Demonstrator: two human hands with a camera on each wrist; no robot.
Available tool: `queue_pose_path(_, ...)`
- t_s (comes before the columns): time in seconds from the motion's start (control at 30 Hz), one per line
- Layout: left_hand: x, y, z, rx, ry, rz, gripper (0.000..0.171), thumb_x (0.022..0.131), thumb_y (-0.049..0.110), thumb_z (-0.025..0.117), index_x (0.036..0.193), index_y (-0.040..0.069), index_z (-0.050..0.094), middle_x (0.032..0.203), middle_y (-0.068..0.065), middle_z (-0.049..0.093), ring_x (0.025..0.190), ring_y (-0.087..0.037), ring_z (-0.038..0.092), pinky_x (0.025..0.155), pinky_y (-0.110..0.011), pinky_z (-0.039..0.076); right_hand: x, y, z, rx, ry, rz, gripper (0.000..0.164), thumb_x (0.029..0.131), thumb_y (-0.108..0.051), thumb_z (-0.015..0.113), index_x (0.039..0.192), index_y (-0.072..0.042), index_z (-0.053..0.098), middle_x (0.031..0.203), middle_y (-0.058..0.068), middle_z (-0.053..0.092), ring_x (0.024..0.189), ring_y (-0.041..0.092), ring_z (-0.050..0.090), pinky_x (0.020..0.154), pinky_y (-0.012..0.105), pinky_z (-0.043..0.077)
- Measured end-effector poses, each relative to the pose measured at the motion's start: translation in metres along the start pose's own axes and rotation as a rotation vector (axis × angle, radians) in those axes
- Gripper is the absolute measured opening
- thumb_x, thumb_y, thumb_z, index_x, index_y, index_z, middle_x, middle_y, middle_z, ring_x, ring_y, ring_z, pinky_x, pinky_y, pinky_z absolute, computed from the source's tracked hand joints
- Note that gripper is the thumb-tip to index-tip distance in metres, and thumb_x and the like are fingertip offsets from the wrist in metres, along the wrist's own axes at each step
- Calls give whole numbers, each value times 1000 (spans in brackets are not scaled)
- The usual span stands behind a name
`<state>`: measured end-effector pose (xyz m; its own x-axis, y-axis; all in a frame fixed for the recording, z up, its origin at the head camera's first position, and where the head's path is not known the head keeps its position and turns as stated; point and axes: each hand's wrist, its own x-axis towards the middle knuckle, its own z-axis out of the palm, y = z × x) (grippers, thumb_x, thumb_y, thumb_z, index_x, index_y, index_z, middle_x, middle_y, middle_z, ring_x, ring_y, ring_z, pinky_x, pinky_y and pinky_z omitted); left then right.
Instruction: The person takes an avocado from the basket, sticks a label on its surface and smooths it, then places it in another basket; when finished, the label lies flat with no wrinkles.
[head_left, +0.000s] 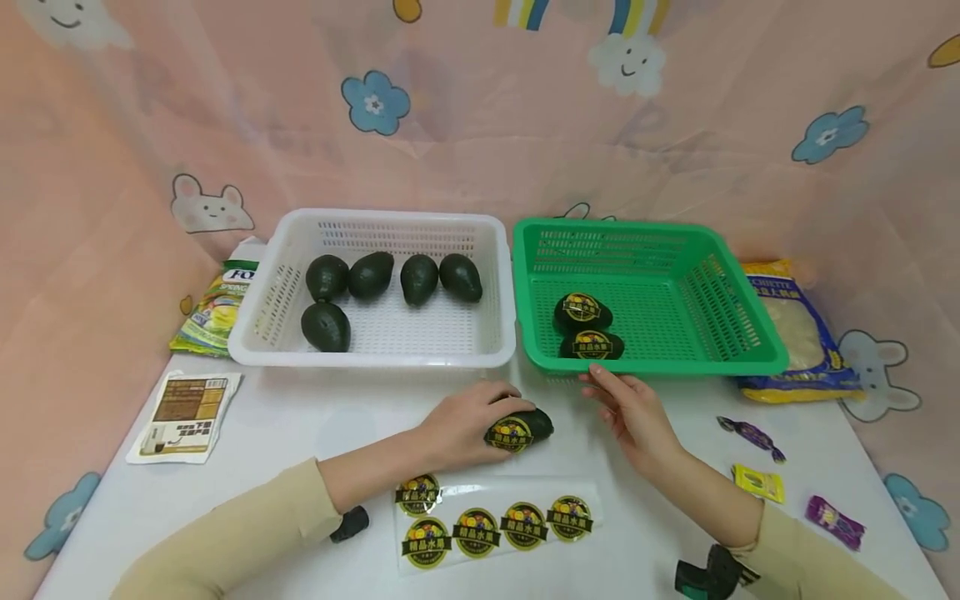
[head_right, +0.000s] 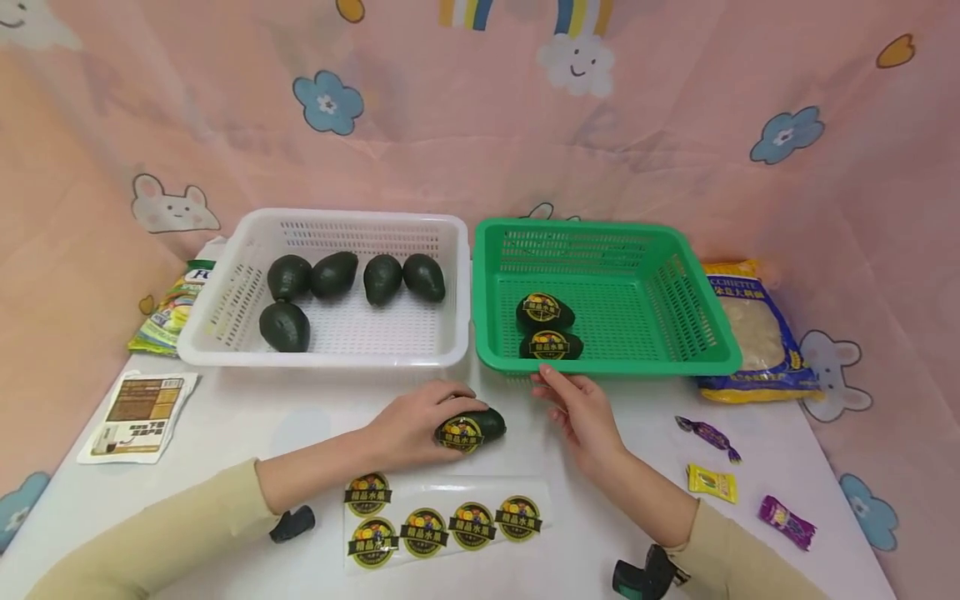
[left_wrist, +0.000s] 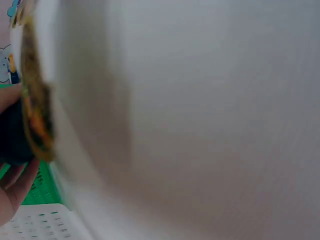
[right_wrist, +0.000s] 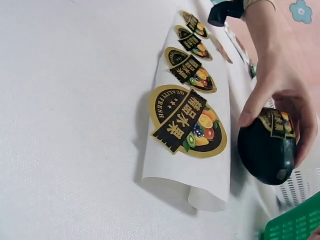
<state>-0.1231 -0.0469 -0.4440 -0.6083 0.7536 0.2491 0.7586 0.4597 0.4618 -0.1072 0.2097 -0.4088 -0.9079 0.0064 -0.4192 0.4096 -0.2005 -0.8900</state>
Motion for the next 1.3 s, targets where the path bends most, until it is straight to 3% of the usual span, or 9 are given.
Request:
queue_pose_path(0.13,17,17,-19,-149,-40,28,65,73,34,84,131,20,59,122,4,59,109,-8,55,91,-23,46,3,-3,-2,32,15,12,39,96,-29,64,117,-1,47,92,-7,72,78,1,62,53,14,38)
queue_pose_path(0.27,57,29,-58,-227,-91,33,66,72,33,86,130,17,60,120,3,61,107,-8,55,90,-23,45,3,-4,-3,-6,37,13,34,97,-28,62,114,-1,49,86,-7,70,70,1,57,54,13,39)
queue_pose_path(0.5,147,4,-96,-6,-245,-26,60,80,34,80,131,14,57,116,0,61,101,-13,55,82,-23,46,6,-4,-7,-46,3,-1,18,96,-29,64,100,-11,65,86,-7,73,81,2,65,58,14,43)
queue_pose_path(0.7,178,-15,-84,161,-463,-159,68,87,43,71,144,16,44,137,-3,53,121,-19,51,95,-32,45,2,-1,-7,-65,10,8,32,95,-29,66,114,-5,56,92,-6,73,83,2,65,60,15,43)
queue_pose_path(0.83,176,-14,-78,232,-492,-168,81,88,48,69,152,15,31,152,-8,37,138,-25,36,109,-40,35,0,-1,-9,-64,10,9,36,95,-29,66,118,-4,55,95,-6,72,86,2,65,61,15,43)
queue_pose_path(0.97,159,-2,-79,196,-334,-91,67,91,43,67,147,15,41,147,-5,43,134,-21,41,105,-36,39,-1,0,-8,-45,7,4,34,95,-30,65,117,-6,55,95,-6,71,86,2,64,62,15,44)
queue_pose_path(1.07,132,11,-76,-34,-201,-5,40,95,30,65,131,12,60,127,-1,61,114,-14,56,93,-28,47,0,0,-7,-32,12,3,31,96,-29,65,114,-6,56,94,-5,70,85,3,63,61,15,44)
queue_pose_path(1.17,93,22,-66,-348,-170,8,25,96,22,64,116,8,69,109,1,69,98,-8,62,85,-22,50,0,1,-5,-23,24,4,30,96,-29,65,112,-6,55,90,-5,69,84,3,62,60,15,44)
queue_pose_path(1.3,33,20,-46,-754,-201,-225,29,99,24,59,119,5,67,107,-3,70,97,-14,65,82,-28,54,0,3,-3,-6,36,6,30,95,-29,65,110,-6,53,86,-5,67,81,3,60,57,15,43)
